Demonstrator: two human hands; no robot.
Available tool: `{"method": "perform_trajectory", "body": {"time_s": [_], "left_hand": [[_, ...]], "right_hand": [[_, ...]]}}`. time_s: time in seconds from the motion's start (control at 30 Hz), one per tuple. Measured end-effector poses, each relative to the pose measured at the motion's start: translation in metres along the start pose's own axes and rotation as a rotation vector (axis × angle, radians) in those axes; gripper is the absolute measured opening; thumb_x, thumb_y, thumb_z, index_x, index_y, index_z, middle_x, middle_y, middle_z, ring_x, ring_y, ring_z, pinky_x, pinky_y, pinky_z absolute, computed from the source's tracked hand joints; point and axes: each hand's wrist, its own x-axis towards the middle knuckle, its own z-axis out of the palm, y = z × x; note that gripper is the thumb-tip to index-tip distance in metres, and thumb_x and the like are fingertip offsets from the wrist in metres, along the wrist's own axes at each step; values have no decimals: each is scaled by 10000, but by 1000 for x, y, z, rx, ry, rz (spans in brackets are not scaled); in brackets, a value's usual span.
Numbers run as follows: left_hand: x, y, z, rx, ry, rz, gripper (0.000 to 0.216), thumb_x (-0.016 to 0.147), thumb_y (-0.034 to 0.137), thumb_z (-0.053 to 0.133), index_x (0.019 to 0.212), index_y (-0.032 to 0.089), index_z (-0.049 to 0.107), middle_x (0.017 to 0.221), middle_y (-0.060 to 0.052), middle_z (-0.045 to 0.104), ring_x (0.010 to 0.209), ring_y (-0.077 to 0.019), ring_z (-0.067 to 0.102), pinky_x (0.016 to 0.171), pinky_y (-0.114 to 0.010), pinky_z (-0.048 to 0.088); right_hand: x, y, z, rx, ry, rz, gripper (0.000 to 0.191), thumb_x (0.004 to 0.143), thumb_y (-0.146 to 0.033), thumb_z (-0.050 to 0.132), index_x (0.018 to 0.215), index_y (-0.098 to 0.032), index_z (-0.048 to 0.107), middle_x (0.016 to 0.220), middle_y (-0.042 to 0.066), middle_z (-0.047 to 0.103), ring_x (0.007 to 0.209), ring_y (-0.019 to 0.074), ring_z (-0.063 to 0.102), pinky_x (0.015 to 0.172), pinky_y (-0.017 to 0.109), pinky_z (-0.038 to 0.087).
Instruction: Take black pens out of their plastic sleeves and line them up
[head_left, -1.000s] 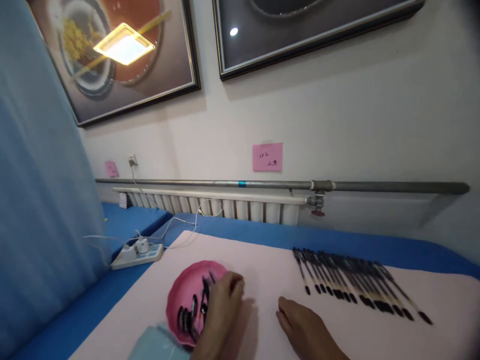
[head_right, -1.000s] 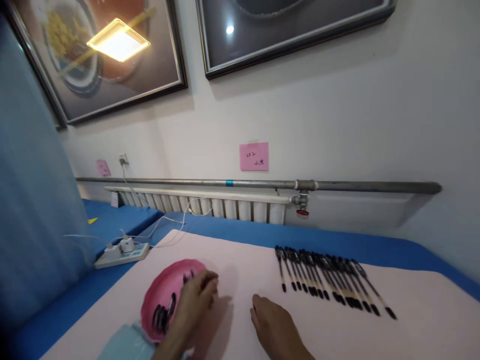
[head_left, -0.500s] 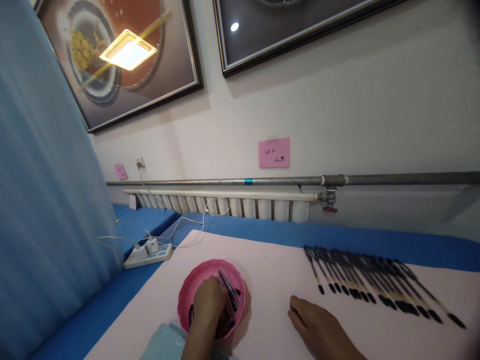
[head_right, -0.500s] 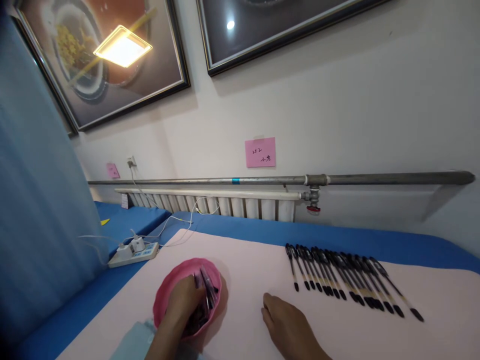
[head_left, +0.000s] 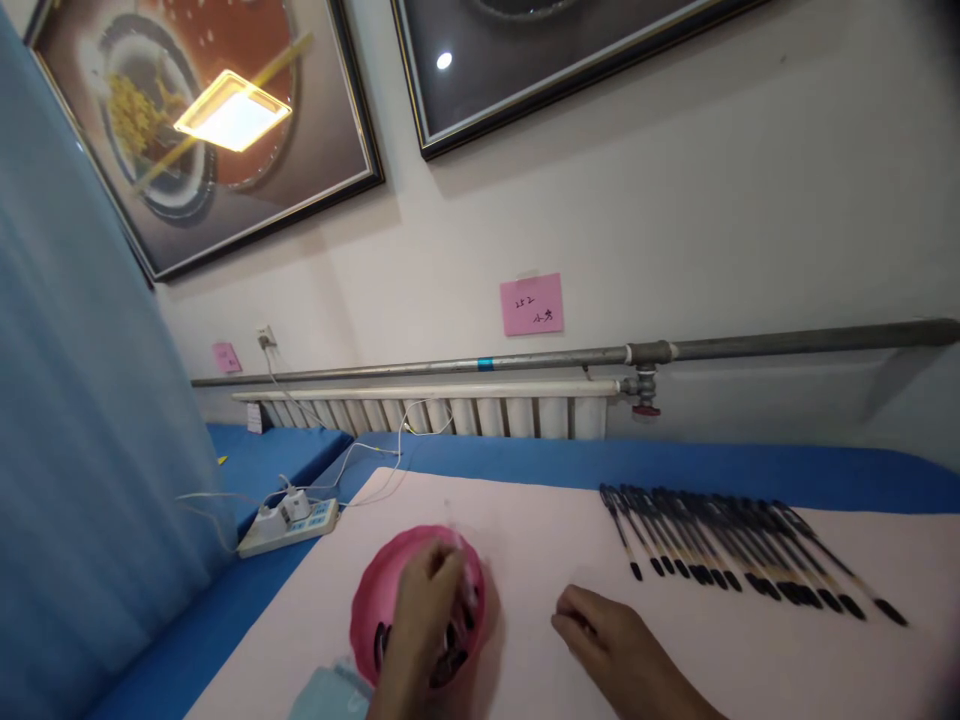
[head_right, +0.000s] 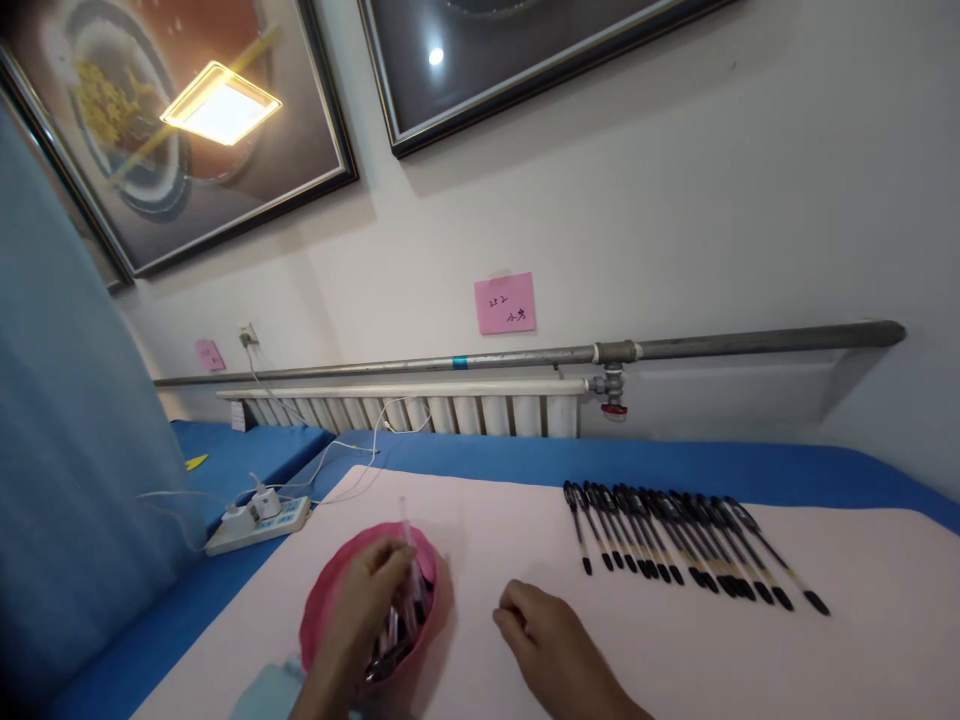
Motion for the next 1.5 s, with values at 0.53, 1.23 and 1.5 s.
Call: {"method": "perform_trajectory", "body": {"time_s": [0.53,1.23,1.5], "left_hand": [[15,-23,-21,281,57,-71,273,803,267,387,808,155,636,834,-100,699,783,-202,632,649,-274,411],[32,-48,-4,345,-45,-235,130,620,167,575,498,208,589,592,-125,679,826,-295,649,729,-343,429],[28,-39,-9,65,57,-150,155,673,222,525,525,216,477,593,-91,642,708,-277,642,661,-358,443]], "right_hand": [[2,-4,5,510,-82,183,86,765,-278,462,753,-223,527,582,-42,536,461,98,437,448,202,338],[2,-3,-3,326,-8,99,43,756,-246,487,728,-231,515,622,-47,451,588,129,443,539,212,341],[0,-4,-3,299,-8,37,149,838,-308,437,726,-228,495,626,-41,509,579,128,462,541,214,340]]}}
